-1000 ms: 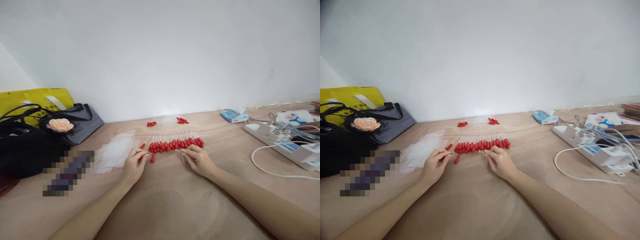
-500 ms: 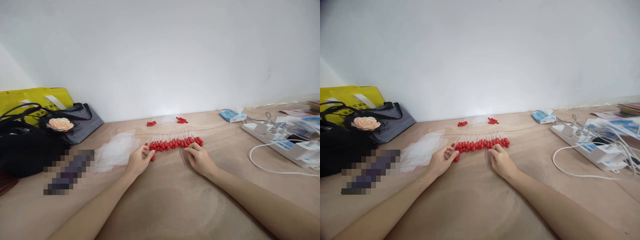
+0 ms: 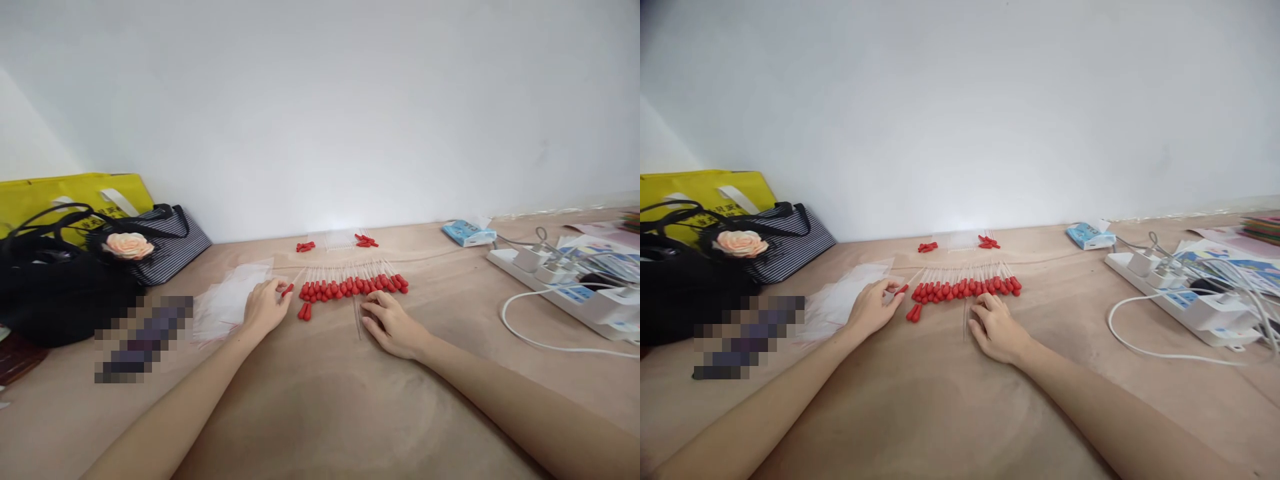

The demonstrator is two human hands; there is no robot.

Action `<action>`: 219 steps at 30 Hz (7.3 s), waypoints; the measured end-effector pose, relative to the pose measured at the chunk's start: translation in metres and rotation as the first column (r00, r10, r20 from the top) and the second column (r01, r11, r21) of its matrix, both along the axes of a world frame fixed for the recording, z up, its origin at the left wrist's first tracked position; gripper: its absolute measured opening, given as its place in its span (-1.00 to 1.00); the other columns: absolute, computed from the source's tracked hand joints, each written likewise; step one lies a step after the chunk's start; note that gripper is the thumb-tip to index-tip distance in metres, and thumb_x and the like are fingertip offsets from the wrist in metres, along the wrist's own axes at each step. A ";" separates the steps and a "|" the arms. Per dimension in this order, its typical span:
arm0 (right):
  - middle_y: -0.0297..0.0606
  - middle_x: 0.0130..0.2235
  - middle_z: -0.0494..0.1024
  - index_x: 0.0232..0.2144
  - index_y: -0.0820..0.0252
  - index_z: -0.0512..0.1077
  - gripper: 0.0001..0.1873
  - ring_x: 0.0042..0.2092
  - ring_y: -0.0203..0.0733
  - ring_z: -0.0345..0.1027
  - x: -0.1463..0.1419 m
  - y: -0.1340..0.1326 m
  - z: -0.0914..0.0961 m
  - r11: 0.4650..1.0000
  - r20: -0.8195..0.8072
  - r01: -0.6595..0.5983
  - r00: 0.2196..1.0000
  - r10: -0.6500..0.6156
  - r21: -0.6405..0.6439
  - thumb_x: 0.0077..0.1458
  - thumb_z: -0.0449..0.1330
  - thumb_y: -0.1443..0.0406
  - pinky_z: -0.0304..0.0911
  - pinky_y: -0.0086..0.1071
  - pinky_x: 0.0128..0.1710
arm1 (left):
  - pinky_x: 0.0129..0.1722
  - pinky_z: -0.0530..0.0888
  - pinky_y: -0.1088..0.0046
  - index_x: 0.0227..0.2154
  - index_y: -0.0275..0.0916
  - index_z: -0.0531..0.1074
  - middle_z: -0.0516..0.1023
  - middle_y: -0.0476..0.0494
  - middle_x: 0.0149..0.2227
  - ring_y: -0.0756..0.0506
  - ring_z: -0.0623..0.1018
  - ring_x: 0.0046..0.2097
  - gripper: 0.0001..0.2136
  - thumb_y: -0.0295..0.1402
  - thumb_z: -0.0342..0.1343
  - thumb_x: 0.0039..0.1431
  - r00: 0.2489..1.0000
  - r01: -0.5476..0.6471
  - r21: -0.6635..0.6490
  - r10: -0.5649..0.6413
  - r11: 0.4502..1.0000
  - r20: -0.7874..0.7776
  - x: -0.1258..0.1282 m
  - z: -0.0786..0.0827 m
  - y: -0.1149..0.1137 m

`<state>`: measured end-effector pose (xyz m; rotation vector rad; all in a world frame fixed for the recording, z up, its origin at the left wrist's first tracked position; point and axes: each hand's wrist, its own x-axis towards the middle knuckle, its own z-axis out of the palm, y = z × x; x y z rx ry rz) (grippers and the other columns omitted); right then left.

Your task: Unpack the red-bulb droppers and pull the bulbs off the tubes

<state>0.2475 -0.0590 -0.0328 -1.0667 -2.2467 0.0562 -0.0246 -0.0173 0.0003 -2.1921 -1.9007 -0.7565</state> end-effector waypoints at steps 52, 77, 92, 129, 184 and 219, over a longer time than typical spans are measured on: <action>-0.35 -0.60 0.33 -0.41 0.18 0.43 -0.79 -0.43 -0.31 0.12 0.006 -0.004 0.006 0.946 -0.010 -0.115 0.992 0.124 0.304 0.09 -0.01 0.32 0.00 -0.30 -0.22 | -0.25 0.37 0.38 -0.42 -0.23 0.40 0.50 -0.07 -0.40 -0.04 0.45 -0.30 -0.89 -0.41 -0.02 0.12 0.802 0.581 0.241 -0.597 0.777 -0.009 0.022 -0.011 -0.060; -0.31 -0.45 0.40 -0.34 0.12 0.44 -0.79 -0.34 -0.26 0.23 -0.004 -0.006 0.009 0.978 0.094 0.184 0.977 -0.193 0.095 0.02 0.05 0.20 -0.08 -0.32 -0.30 | -0.35 0.41 0.43 -0.34 -0.25 0.36 0.40 -0.10 -0.37 -0.02 0.42 -0.35 -0.84 -0.29 -0.02 0.08 0.931 0.310 0.140 -0.330 0.940 0.156 0.020 -0.009 -0.054; -0.33 -0.50 0.45 -0.44 0.14 0.43 -0.76 -0.39 -0.29 0.27 0.014 0.009 0.005 0.935 -0.163 0.338 0.934 -0.318 0.112 0.08 0.00 0.22 -0.08 -0.35 -0.34 | -0.19 0.35 0.34 -0.39 -0.23 0.33 0.45 -0.09 -0.32 -0.09 0.38 -0.21 -0.93 -0.42 0.02 0.02 0.751 0.659 -0.060 -0.652 0.750 0.101 0.100 -0.011 -0.057; -0.18 -0.28 0.39 -0.26 0.17 0.26 -0.83 -0.22 -0.17 0.23 0.013 0.000 0.011 0.979 -0.459 0.184 0.880 -0.124 0.088 0.11 -0.07 0.27 0.11 -0.26 -0.21 | -0.08 0.32 0.26 -0.16 -0.23 0.27 0.39 -0.18 -0.15 -0.14 0.36 -0.08 -0.75 -0.34 -0.02 0.08 0.930 0.360 0.254 -0.367 0.898 -0.020 0.018 -0.004 -0.049; -0.33 -0.31 0.47 -0.34 0.10 0.34 -0.83 -0.29 -0.26 0.31 0.030 0.005 0.007 0.953 -0.152 0.301 0.944 -0.293 0.032 0.08 -0.02 0.22 -0.02 -0.29 -0.19 | -0.32 0.31 0.40 -0.31 -0.28 0.34 0.44 -0.11 -0.43 -0.05 0.37 -0.35 -0.83 -0.45 -0.15 0.16 0.834 0.551 0.203 -0.534 0.809 -0.138 0.047 -0.008 -0.069; -0.32 -0.47 0.49 -0.45 0.13 0.37 -0.71 -0.37 -0.19 0.34 0.055 0.020 0.015 0.774 0.047 0.606 0.792 -0.609 -0.184 0.03 -0.03 0.09 -0.03 -0.31 -0.31 | -0.28 0.38 0.31 -0.39 -0.23 0.25 0.39 -0.11 -0.31 -0.12 0.38 -0.22 -0.67 -0.17 0.18 -0.17 0.849 0.499 -0.104 -0.461 0.861 0.258 0.087 -0.011 -0.060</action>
